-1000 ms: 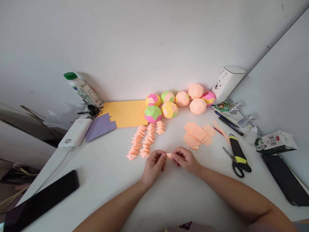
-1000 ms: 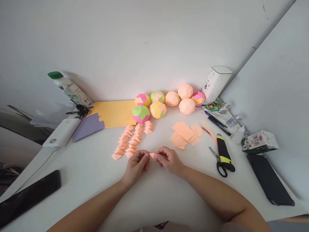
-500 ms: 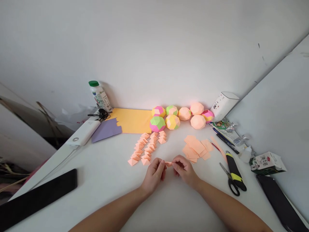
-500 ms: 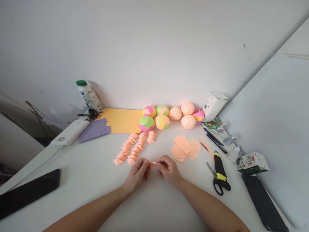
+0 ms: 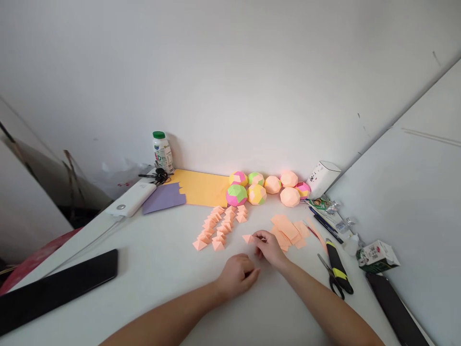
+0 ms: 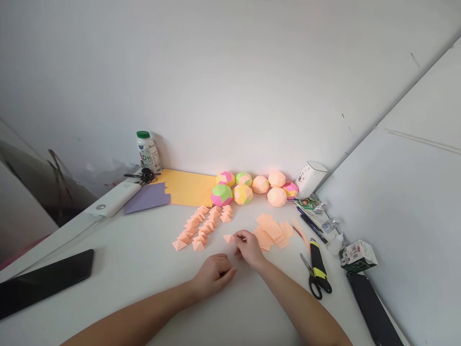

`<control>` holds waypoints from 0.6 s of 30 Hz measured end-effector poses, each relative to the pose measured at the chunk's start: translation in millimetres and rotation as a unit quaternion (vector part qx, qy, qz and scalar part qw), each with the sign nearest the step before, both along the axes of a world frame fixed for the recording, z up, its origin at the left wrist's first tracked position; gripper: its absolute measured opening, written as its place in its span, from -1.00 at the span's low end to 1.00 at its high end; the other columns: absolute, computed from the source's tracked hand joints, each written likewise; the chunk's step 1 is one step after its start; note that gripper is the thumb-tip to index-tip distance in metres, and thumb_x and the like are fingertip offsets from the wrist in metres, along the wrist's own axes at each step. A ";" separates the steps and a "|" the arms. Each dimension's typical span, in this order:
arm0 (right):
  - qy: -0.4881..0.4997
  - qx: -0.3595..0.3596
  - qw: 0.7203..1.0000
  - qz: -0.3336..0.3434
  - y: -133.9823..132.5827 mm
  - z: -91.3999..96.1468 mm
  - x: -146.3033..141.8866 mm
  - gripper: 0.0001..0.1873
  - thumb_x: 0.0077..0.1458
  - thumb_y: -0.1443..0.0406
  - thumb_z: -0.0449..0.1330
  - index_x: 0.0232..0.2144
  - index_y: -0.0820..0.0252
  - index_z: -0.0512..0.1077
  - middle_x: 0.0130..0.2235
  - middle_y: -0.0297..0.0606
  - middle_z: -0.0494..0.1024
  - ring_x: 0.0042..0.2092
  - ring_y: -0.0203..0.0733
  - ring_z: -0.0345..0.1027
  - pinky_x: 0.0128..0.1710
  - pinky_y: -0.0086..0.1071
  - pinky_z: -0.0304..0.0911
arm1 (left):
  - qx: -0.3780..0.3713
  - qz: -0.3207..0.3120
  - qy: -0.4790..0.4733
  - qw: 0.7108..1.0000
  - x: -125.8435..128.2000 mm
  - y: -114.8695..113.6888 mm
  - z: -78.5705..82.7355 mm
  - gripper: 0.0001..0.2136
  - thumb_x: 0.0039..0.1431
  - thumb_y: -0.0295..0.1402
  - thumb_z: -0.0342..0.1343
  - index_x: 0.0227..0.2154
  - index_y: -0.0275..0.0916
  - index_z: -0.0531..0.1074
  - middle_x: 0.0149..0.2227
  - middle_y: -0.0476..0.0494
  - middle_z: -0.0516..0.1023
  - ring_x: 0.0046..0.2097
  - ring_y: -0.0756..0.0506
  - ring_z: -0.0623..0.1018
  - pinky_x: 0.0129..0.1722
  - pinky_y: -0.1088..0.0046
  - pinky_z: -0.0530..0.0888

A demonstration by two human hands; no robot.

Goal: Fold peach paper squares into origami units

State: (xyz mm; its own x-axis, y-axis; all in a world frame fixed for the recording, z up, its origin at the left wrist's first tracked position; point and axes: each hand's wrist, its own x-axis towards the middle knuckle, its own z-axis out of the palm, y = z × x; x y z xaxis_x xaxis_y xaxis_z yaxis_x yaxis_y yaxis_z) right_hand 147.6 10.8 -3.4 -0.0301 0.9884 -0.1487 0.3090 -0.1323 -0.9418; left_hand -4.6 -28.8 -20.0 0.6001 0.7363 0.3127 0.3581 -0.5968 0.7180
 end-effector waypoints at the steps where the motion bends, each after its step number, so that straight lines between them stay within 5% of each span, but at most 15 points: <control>1: -0.006 0.003 1.000 -0.003 8.6 1.5 -1.6 -0.84 0.04 0.22 0.12 -0.44 0.21 0.37 -0.68 -0.46 0.31 -0.66 -0.37 0.20 -0.72 -0.55 0.16 | 0.018 -0.015 0.011 1.000 0.3 -1.1 -1.6 -0.64 0.10 -0.38 -0.08 -0.74 -0.24 -0.05 -0.73 0.06 0.05 -0.59 0.04 0.14 -0.55 0.48 0.08; 7: -0.038 0.005 0.999 -0.006 61.3 -4.7 -12.9 -0.90 -0.04 0.30 0.18 -0.47 0.25 0.41 -0.59 -0.42 0.36 -0.69 -0.42 0.25 -0.80 -0.62 0.04 | 0.162 -0.101 0.126 0.974 0.2 -9.4 -4.2 -0.70 0.00 -0.40 0.01 -0.77 -0.27 0.12 -0.75 0.01 0.32 -0.67 0.06 0.16 -0.59 0.45 -0.02; 18: -0.097 0.044 0.994 -0.014 71.7 -13.9 -17.1 -0.88 -0.01 0.34 0.14 -0.42 0.22 0.49 -0.55 -0.39 0.45 -0.74 -0.44 0.20 -0.79 -0.56 -0.05 | 0.171 -0.091 0.170 0.966 0.6 -8.1 -1.6 -0.72 0.03 -0.39 0.02 -0.76 -0.27 0.27 -0.70 -0.02 0.45 -0.66 0.05 0.27 -0.60 0.46 0.01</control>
